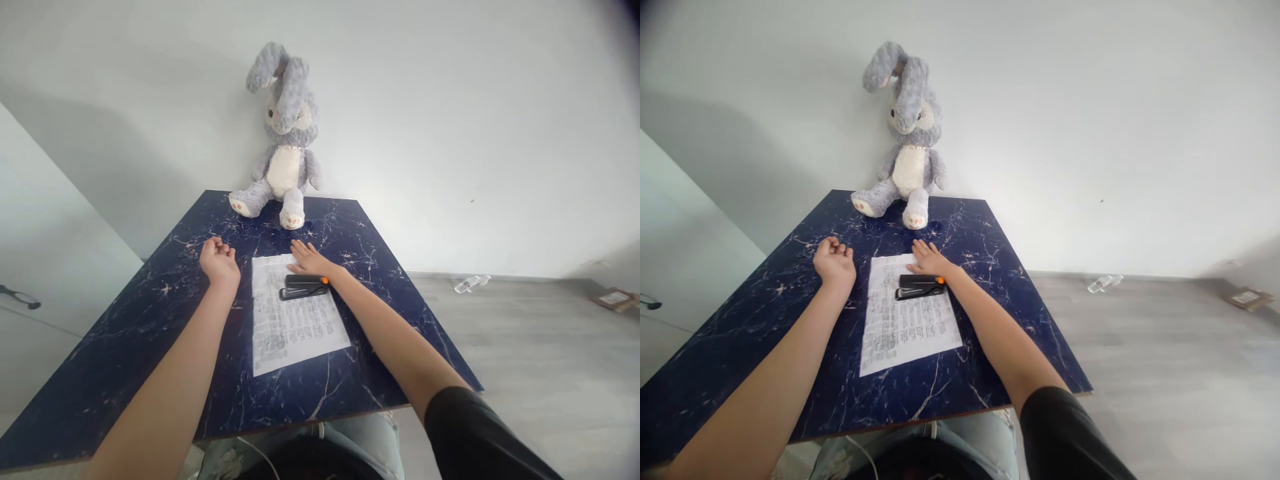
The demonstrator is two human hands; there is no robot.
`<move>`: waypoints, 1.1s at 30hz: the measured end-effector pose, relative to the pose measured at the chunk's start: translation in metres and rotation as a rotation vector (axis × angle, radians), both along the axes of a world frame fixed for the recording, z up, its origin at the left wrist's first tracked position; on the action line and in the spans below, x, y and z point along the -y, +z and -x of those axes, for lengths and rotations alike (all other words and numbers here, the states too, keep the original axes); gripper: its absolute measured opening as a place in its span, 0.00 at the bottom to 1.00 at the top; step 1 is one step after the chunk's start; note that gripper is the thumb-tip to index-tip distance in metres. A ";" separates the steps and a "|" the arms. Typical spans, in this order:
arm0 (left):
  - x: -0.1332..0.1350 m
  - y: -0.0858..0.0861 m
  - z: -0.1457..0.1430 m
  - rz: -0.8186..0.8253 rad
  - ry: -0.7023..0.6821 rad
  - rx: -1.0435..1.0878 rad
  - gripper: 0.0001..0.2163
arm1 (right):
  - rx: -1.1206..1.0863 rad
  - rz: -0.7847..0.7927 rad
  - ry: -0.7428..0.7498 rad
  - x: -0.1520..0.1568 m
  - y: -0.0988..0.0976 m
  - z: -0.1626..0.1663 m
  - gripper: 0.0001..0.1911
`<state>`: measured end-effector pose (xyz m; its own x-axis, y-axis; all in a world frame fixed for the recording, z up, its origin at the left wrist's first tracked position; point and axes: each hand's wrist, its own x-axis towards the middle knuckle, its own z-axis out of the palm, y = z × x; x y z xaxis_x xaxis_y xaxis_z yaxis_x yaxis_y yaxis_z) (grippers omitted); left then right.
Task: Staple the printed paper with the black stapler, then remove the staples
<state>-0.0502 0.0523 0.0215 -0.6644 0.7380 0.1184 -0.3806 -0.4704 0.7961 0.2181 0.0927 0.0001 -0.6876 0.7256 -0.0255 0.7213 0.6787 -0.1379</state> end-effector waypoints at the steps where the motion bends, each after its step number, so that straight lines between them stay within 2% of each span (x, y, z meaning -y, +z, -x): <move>1: 0.000 0.001 0.012 -0.009 0.037 0.008 0.13 | -0.005 -0.001 0.043 0.000 0.001 0.022 0.42; 4: 0.002 0.006 0.038 -0.056 0.128 0.063 0.10 | -0.043 -0.009 0.153 0.005 0.002 0.078 0.40; 6: 0.003 0.009 0.044 -0.058 0.151 0.078 0.10 | -0.052 -0.016 0.195 0.010 0.001 0.104 0.39; 8: 0.005 0.011 0.041 -0.058 0.111 0.047 0.10 | -0.068 -0.034 0.211 0.015 0.000 0.119 0.37; 10: 0.005 0.014 0.031 -0.074 0.005 -0.010 0.10 | -0.093 -0.054 0.207 0.019 -0.002 0.121 0.36; 14: 0.004 0.011 0.001 -0.050 -0.221 -0.151 0.10 | -0.098 -0.075 0.161 0.025 -0.003 0.094 0.36; 16: 0.005 0.007 -0.016 0.000 -0.265 -0.345 0.09 | -0.080 -0.079 0.109 0.028 -0.003 0.068 0.36; 18: 0.010 0.001 -0.035 0.038 -0.300 -0.689 0.10 | -0.064 -0.075 0.044 0.032 -0.003 0.038 0.36; 21: 0.020 -0.009 -0.065 0.026 -0.317 -1.358 0.08 | -0.055 -0.081 -0.025 0.040 -0.005 -0.005 0.36; 24: 0.030 -0.016 -0.087 0.028 -0.334 -1.721 0.15 | -0.054 -0.082 -0.050 0.050 -0.007 -0.032 0.36; 28: 0.033 -0.022 -0.094 -0.002 -0.407 -1.866 0.16 | -0.110 -0.107 -0.090 0.064 0.007 -0.039 0.35; 31: 0.032 -0.022 -0.092 0.008 -0.419 -1.884 0.14 | -0.335 -0.248 -0.166 0.078 0.038 -0.038 0.26; 33: 0.033 -0.019 -0.092 0.024 -0.417 -1.888 0.12 | -0.489 -0.218 -0.122 0.091 0.060 -0.040 0.18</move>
<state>0.0416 0.0190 0.0023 0.4809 0.8037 0.3505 0.7773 -0.5757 0.2536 0.2583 0.0021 0.0605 -0.4920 0.7534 0.4362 0.6836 0.6446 -0.3422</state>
